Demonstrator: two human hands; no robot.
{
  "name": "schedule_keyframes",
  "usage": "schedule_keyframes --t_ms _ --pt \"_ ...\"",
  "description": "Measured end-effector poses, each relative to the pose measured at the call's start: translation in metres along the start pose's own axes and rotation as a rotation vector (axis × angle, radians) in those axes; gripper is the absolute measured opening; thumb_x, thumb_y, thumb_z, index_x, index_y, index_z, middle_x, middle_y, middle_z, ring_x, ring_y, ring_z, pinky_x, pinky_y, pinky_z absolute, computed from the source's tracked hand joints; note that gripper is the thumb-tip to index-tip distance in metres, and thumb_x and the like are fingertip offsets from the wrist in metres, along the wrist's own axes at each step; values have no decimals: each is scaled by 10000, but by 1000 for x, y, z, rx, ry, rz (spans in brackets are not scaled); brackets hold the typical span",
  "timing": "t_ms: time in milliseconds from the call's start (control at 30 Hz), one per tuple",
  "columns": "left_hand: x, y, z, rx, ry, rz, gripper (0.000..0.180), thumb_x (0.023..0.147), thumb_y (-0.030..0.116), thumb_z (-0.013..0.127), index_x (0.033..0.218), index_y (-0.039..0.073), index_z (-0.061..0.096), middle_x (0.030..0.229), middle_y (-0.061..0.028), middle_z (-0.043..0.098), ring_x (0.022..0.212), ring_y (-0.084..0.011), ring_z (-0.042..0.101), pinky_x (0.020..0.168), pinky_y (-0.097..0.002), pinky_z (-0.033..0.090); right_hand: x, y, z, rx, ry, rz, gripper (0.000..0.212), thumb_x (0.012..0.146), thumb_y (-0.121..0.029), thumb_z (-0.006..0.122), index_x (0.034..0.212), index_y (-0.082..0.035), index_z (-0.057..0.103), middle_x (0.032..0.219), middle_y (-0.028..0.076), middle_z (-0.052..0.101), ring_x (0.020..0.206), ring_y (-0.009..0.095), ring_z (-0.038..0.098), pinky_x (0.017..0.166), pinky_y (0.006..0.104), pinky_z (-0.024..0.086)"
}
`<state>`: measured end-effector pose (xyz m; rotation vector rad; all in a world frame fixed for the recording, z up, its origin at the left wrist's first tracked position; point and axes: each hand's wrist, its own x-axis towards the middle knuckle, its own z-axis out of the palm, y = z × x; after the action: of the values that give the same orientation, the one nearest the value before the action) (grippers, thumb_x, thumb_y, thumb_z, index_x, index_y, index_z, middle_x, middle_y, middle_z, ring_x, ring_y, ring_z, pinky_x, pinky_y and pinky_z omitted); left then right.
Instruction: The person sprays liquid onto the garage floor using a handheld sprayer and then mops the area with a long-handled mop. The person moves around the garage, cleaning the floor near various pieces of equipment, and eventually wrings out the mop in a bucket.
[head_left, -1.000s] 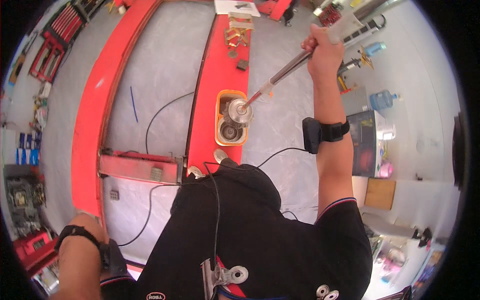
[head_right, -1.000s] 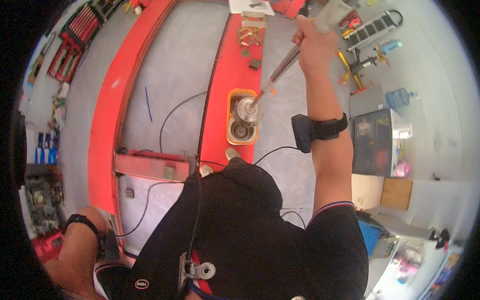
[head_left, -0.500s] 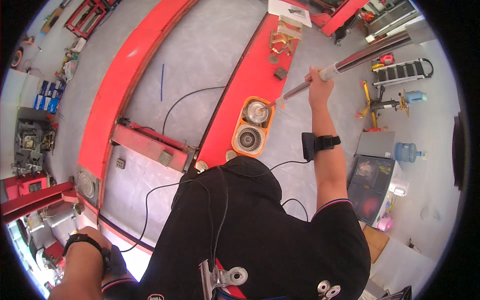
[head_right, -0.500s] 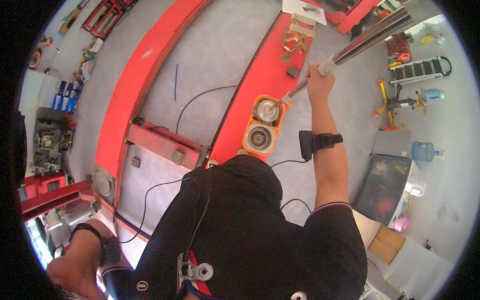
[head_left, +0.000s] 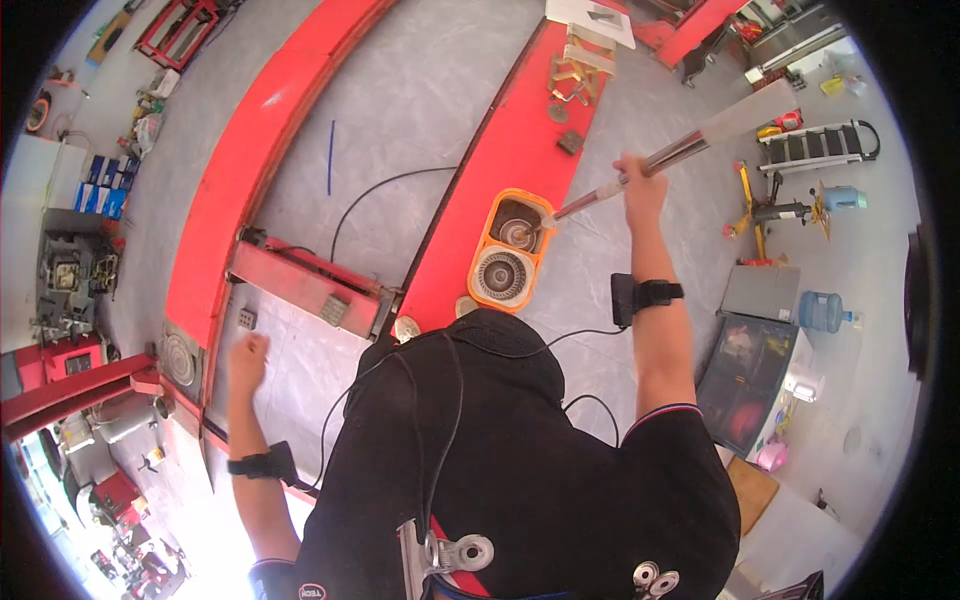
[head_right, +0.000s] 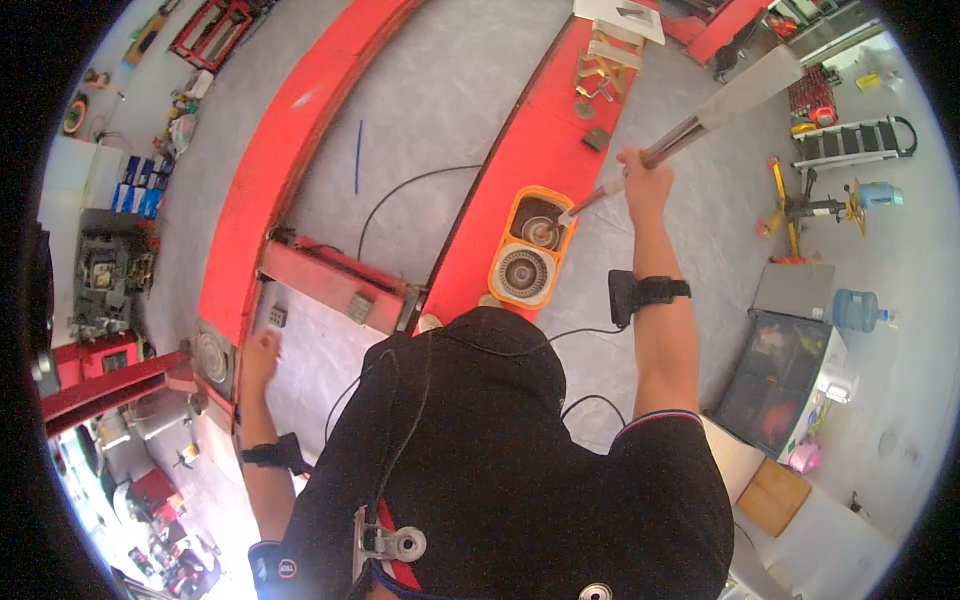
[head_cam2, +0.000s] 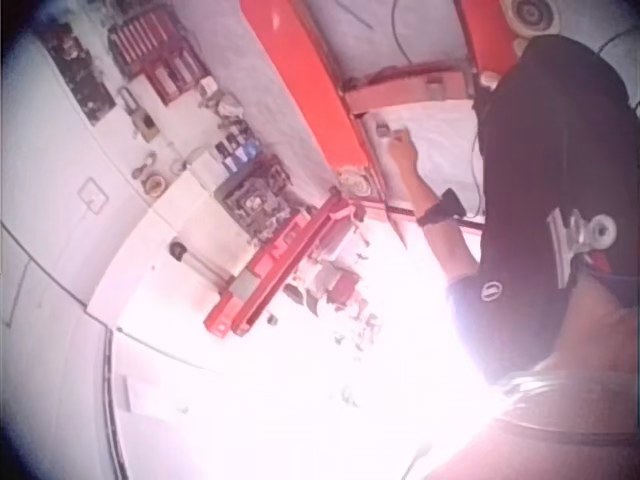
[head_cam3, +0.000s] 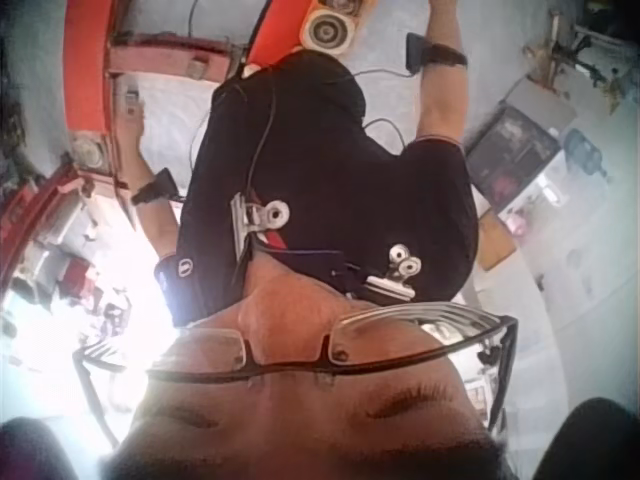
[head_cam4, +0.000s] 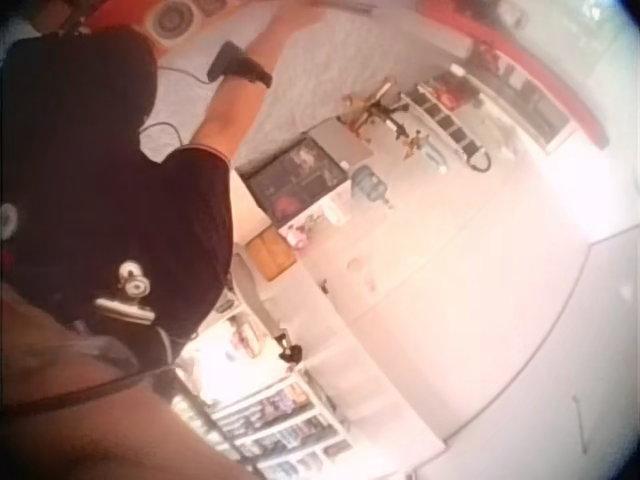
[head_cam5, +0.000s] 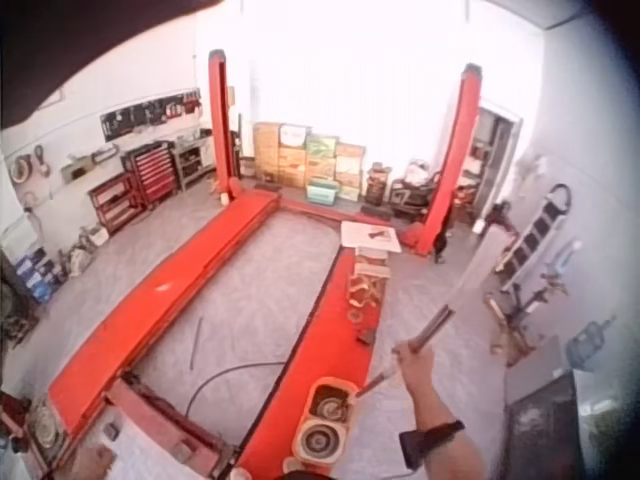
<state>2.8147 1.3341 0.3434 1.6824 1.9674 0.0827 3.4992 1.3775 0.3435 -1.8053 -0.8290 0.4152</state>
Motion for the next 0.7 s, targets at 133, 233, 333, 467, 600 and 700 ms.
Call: schedule_keyframes --t_ms 133,233,333,467,600,700 --pt "-38 -89 104 -341 -249 -367 246 832 241 610 859 -3 628 629 -68 598 518 -144 571 467 -287 444 16 -70 -28 462 111 -176 256 848 -101 587 615 -18 522 534 47 504 493 142 510 515 297 434" --pt "-75 -116 146 -578 -317 -587 237 831 224 599 881 -7 621 623 -78 581 485 -151 544 433 -282 423 20 -97 -37 511 119 -228 260 859 -76 569 616 -30 487 513 44 474 458 140 478 503 305 438" --pt "-101 -136 158 -512 -364 -503 222 833 198 595 900 -12 611 633 -70 574 479 -151 533 428 -278 414 24 -115 -39 526 103 -256 258 859 -78 580 626 -29 481 521 45 473 458 139 470 507 311 444" --pt "-103 -114 141 -583 -304 -633 224 844 202 594 914 -10 610 651 -63 577 500 -142 537 436 -268 412 36 -126 -31 607 16 -226 249 849 -79 599 632 -25 490 553 47 490 491 136 484 529 314 460" --pt "-83 -112 134 -665 -216 -600 235 854 218 588 939 0 611 670 -56 585 534 -128 555 462 -255 423 49 -114 -24 569 32 -176 232 837 -72 615 640 -24 501 566 42 490 517 140 492 537 312 457" --pt "-73 -88 122 -634 -190 -523 238 850 219 583 949 5 616 684 -53 595 549 -124 569 476 -248 434 52 -112 -22 588 30 -158 213 827 -65 624 653 -26 507 558 39 481 516 140 491 524 308 445"
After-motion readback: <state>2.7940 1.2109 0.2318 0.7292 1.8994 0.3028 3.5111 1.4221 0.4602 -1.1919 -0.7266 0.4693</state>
